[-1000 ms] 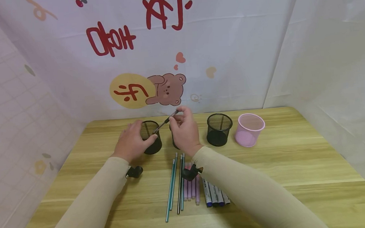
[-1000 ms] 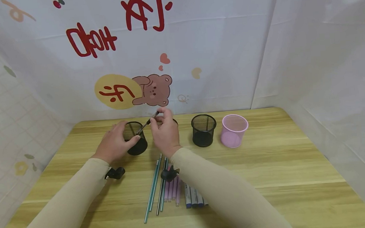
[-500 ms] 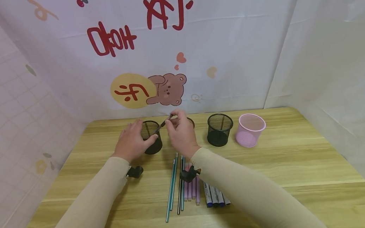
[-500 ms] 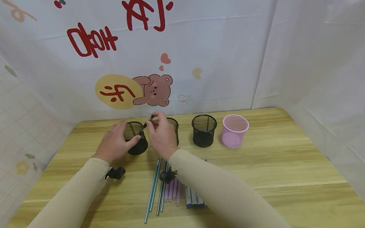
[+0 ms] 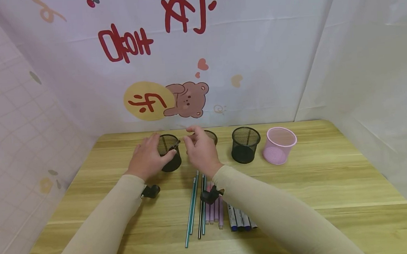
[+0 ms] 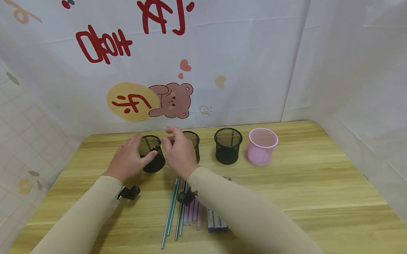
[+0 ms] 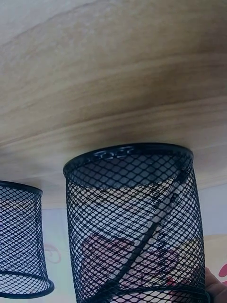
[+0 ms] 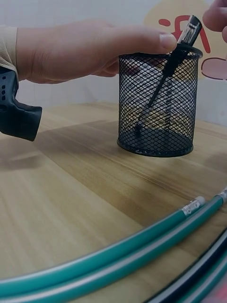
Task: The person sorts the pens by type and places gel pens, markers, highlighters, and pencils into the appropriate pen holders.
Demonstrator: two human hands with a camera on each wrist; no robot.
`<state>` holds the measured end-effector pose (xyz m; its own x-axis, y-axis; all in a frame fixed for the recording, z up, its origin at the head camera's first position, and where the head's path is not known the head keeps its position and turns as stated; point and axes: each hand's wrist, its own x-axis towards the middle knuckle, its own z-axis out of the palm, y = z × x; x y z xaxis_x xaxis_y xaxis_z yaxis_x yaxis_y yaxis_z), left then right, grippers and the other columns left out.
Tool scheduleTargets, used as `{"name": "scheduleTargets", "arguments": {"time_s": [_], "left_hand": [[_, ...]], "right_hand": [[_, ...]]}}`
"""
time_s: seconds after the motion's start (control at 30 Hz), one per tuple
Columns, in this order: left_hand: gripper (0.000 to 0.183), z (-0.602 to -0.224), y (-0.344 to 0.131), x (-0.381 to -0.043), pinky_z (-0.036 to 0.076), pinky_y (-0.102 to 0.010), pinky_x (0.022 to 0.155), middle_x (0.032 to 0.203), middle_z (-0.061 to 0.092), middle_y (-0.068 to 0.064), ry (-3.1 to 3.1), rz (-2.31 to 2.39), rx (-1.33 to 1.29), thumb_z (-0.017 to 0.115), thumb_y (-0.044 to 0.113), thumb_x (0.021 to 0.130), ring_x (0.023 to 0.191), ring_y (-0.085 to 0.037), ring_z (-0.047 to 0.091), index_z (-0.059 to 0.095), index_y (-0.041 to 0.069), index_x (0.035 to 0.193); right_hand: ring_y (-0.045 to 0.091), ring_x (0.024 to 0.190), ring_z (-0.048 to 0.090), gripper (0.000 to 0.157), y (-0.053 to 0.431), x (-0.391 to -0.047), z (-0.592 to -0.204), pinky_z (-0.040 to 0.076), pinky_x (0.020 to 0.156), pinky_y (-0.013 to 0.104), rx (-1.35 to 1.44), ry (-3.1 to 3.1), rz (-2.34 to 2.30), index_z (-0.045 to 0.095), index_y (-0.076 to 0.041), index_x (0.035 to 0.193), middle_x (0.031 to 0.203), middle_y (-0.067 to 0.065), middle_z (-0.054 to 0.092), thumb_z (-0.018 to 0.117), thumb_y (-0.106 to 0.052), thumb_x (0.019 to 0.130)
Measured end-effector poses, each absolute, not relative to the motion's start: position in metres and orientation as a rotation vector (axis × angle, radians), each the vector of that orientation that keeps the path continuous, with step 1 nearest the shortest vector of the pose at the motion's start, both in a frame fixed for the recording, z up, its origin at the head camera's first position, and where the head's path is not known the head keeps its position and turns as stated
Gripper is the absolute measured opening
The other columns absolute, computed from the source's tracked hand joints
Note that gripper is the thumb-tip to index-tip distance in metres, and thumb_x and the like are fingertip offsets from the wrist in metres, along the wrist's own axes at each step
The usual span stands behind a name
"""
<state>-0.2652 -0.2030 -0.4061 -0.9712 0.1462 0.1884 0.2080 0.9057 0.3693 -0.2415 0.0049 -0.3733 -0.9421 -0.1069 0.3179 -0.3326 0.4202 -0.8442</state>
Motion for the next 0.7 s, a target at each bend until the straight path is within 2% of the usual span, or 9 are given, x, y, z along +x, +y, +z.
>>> {"name": "scheduleTargets", "arguments": {"time_s": [0.1, 0.33, 0.53, 0.7], "left_hand": [[0.098, -0.406, -0.203, -0.265, 0.026, -0.070, 0.124, 0.163, 0.044, -0.022, -2.913, -0.594, -0.270, 0.057, 0.071, 0.095, 0.150, -0.043, 0.041, 0.035, 0.004, 0.162], [0.097, -0.405, -0.203, -0.265, 0.028, -0.069, 0.124, 0.162, 0.045, -0.022, -2.931, -0.587, -0.284, 0.057, 0.071, 0.095, 0.150, -0.042, 0.043, 0.034, 0.004, 0.161], [0.098, -0.401, -0.204, -0.266, 0.027, -0.071, 0.123, 0.165, 0.040, -0.023, -2.979, -0.501, -0.314, 0.057, 0.069, 0.097, 0.152, -0.045, 0.040, 0.031, 0.002, 0.163], [0.101, -0.395, -0.206, -0.268, 0.027, -0.071, 0.124, 0.168, 0.036, -0.023, -3.015, -0.444, -0.344, 0.053, 0.073, 0.097, 0.154, -0.046, 0.037, 0.028, 0.001, 0.165]], "right_hand": [[0.022, 0.078, 0.074, 0.033, 0.007, -0.241, -0.372, 0.056, 0.061, 0.029, 0.380, -2.461, 1.554, 0.056, -0.011, 0.140, 0.115, 0.011, 0.078, 0.057, -0.024, 0.110], [0.019, 0.079, 0.073, 0.034, 0.029, -0.238, -0.361, 0.060, 0.072, 0.036, 0.427, -2.505, 1.539, 0.056, -0.012, 0.141, 0.119, 0.013, 0.076, 0.056, -0.026, 0.110], [0.018, 0.084, 0.072, 0.032, 0.071, -0.232, -0.346, 0.055, 0.066, 0.034, 0.428, -2.665, 1.426, 0.059, -0.017, 0.139, 0.126, 0.008, 0.075, 0.058, -0.031, 0.109], [0.017, 0.084, 0.073, 0.026, 0.112, -0.226, -0.343, 0.058, 0.069, 0.034, 0.478, -2.777, 1.271, 0.065, -0.015, 0.130, 0.118, 0.008, 0.077, 0.063, -0.027, 0.107]]}}
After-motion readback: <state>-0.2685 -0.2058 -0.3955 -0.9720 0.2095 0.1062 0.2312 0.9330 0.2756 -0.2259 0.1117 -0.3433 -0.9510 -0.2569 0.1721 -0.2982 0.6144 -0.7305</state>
